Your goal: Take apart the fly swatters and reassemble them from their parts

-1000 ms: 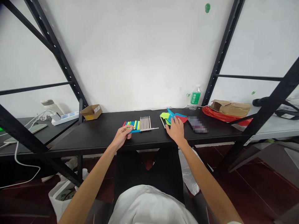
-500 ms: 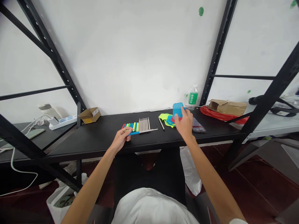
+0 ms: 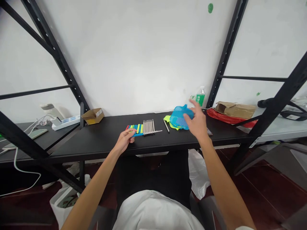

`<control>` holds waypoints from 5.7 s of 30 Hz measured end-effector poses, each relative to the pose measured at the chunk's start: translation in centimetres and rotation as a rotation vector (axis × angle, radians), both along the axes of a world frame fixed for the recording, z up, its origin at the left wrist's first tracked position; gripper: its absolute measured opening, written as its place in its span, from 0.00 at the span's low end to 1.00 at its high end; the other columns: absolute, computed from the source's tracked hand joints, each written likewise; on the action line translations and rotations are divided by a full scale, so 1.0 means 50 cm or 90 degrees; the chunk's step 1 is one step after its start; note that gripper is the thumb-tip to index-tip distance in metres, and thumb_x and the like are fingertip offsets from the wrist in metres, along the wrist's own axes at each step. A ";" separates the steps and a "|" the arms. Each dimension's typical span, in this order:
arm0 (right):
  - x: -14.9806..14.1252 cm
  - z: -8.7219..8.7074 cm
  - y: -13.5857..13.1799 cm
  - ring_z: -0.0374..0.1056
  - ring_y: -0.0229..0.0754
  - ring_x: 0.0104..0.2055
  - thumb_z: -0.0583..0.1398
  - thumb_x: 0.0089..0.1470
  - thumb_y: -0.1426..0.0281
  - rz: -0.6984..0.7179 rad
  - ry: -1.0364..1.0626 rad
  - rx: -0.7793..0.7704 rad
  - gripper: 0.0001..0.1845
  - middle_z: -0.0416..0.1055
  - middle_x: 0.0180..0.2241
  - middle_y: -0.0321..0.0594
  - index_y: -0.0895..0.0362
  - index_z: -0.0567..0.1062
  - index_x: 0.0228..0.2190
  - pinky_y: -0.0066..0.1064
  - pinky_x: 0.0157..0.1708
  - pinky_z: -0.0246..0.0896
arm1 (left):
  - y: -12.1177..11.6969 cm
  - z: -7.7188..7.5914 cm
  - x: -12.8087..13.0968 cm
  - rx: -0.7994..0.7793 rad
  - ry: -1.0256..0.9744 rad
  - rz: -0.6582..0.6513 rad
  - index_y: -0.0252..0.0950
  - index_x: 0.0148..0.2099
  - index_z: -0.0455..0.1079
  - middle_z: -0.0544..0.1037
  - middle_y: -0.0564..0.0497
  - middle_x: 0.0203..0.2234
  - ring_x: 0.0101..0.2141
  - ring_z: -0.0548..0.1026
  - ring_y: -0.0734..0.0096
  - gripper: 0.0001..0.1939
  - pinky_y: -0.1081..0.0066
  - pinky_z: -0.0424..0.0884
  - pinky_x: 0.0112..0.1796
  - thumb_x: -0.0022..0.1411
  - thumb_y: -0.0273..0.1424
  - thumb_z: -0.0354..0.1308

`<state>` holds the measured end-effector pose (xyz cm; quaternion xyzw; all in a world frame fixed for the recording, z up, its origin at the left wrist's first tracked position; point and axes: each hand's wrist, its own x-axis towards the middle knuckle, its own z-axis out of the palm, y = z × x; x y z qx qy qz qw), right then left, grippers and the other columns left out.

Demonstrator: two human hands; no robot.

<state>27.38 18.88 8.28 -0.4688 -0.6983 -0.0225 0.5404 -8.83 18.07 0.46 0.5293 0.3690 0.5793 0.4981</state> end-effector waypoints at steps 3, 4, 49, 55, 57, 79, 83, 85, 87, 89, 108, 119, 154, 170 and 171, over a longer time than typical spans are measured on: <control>-0.040 -0.027 0.012 0.74 0.52 0.46 0.60 0.55 0.65 0.094 -0.091 -0.148 0.27 0.76 0.45 0.45 0.49 0.68 0.57 0.41 0.42 0.68 | 0.001 0.001 0.000 -0.002 -0.007 0.001 0.32 0.39 0.74 0.60 0.59 0.14 0.18 0.58 0.80 0.18 0.76 0.54 0.22 0.54 0.42 0.69; -0.052 -0.037 0.017 0.73 0.53 0.48 0.60 0.54 0.67 0.130 -0.129 -0.185 0.25 0.76 0.45 0.44 0.49 0.70 0.54 0.40 0.42 0.68 | 0.000 0.001 0.000 -0.002 -0.008 0.000 0.32 0.39 0.74 0.60 0.59 0.14 0.18 0.58 0.80 0.18 0.76 0.54 0.22 0.54 0.42 0.69; -0.028 -0.031 0.038 0.74 0.51 0.38 0.65 0.50 0.55 0.225 0.200 -0.217 0.19 0.76 0.36 0.40 0.53 0.72 0.38 0.40 0.36 0.73 | 0.008 -0.010 -0.012 0.004 -0.075 -0.031 0.33 0.40 0.74 0.61 0.58 0.16 0.18 0.58 0.81 0.16 0.75 0.54 0.22 0.56 0.40 0.68; -0.044 -0.045 0.043 0.72 0.48 0.37 0.62 0.53 0.56 0.205 0.158 -0.176 0.16 0.74 0.35 0.39 0.53 0.71 0.39 0.39 0.37 0.71 | 0.003 -0.005 -0.011 -0.004 -0.073 -0.022 0.33 0.40 0.74 0.61 0.58 0.16 0.18 0.59 0.81 0.17 0.75 0.54 0.23 0.55 0.40 0.69; -0.049 -0.048 0.043 0.72 0.47 0.37 0.61 0.54 0.56 0.209 0.146 -0.171 0.16 0.74 0.36 0.39 0.53 0.71 0.40 0.39 0.38 0.70 | 0.003 -0.004 -0.011 -0.007 -0.075 -0.024 0.33 0.40 0.74 0.62 0.58 0.15 0.18 0.59 0.80 0.17 0.75 0.54 0.23 0.55 0.40 0.68; -0.060 -0.065 0.056 0.72 0.50 0.42 0.61 0.53 0.54 0.223 0.208 -0.223 0.19 0.75 0.38 0.41 0.51 0.70 0.42 0.42 0.41 0.71 | 0.004 -0.005 -0.012 0.006 -0.093 -0.025 0.34 0.41 0.74 0.62 0.58 0.16 0.19 0.61 0.80 0.16 0.76 0.57 0.23 0.55 0.39 0.69; -0.062 -0.061 0.054 0.72 0.49 0.40 0.63 0.51 0.55 0.236 0.247 -0.240 0.18 0.74 0.36 0.39 0.52 0.70 0.39 0.40 0.39 0.71 | 0.006 -0.007 -0.013 0.007 -0.096 -0.029 0.35 0.41 0.74 0.63 0.58 0.18 0.20 0.62 0.79 0.16 0.75 0.58 0.24 0.55 0.39 0.69; -0.063 -0.060 0.054 0.72 0.48 0.40 0.63 0.50 0.55 0.248 0.263 -0.245 0.18 0.74 0.36 0.39 0.52 0.71 0.39 0.39 0.39 0.70 | 0.005 -0.006 -0.013 0.009 -0.097 -0.029 0.35 0.41 0.74 0.64 0.58 0.18 0.20 0.62 0.79 0.16 0.75 0.58 0.24 0.55 0.38 0.69; -0.063 -0.060 0.054 0.72 0.48 0.40 0.64 0.49 0.56 0.253 0.275 -0.251 0.19 0.74 0.36 0.39 0.53 0.71 0.40 0.39 0.39 0.70 | 0.004 -0.006 -0.014 0.011 -0.096 -0.029 0.35 0.41 0.74 0.64 0.57 0.18 0.20 0.63 0.79 0.16 0.75 0.58 0.24 0.55 0.38 0.69; -0.064 -0.062 0.056 0.72 0.48 0.40 0.64 0.49 0.55 0.252 0.289 -0.261 0.20 0.75 0.36 0.39 0.52 0.70 0.41 0.38 0.37 0.71 | 0.004 -0.006 -0.014 0.011 -0.096 -0.025 0.34 0.41 0.74 0.64 0.57 0.18 0.20 0.63 0.79 0.16 0.75 0.58 0.24 0.55 0.39 0.69; -0.065 -0.076 0.068 0.72 0.47 0.38 0.64 0.46 0.61 0.247 0.350 -0.280 0.27 0.74 0.36 0.39 0.50 0.70 0.49 0.36 0.34 0.71 | 0.006 -0.011 -0.017 0.010 -0.092 -0.022 0.36 0.42 0.74 0.65 0.56 0.20 0.22 0.65 0.78 0.17 0.75 0.60 0.25 0.53 0.37 0.71; -0.066 -0.072 0.065 0.72 0.47 0.35 0.66 0.45 0.60 0.253 0.369 -0.271 0.27 0.74 0.34 0.38 0.50 0.71 0.48 0.35 0.32 0.69 | 0.002 -0.008 -0.016 0.028 -0.079 -0.027 0.36 0.43 0.75 0.64 0.56 0.23 0.23 0.65 0.79 0.16 0.75 0.62 0.26 0.54 0.35 0.70; -0.074 -0.075 0.068 0.70 0.45 0.33 0.70 0.39 0.60 0.251 0.482 -0.242 0.29 0.73 0.32 0.36 0.50 0.72 0.45 0.35 0.32 0.67 | 0.006 0.000 -0.006 -0.038 -0.099 -0.012 0.37 0.42 0.69 0.54 0.63 0.15 0.15 0.51 0.82 0.14 0.78 0.53 0.21 0.57 0.37 0.64; -0.071 -0.078 0.071 0.72 0.46 0.35 0.68 0.42 0.59 0.245 0.445 -0.238 0.24 0.75 0.32 0.36 0.51 0.73 0.42 0.36 0.34 0.68 | 0.005 0.000 -0.010 -0.018 -0.120 -0.018 0.37 0.43 0.70 0.67 0.57 0.21 0.19 0.61 0.80 0.15 0.76 0.58 0.24 0.55 0.34 0.67; -0.071 -0.078 0.070 0.72 0.46 0.35 0.69 0.42 0.58 0.246 0.447 -0.239 0.24 0.75 0.32 0.36 0.51 0.73 0.41 0.36 0.34 0.69 | 0.005 0.000 -0.010 -0.018 -0.122 -0.016 0.37 0.43 0.70 0.67 0.56 0.21 0.19 0.62 0.80 0.15 0.76 0.58 0.23 0.54 0.34 0.67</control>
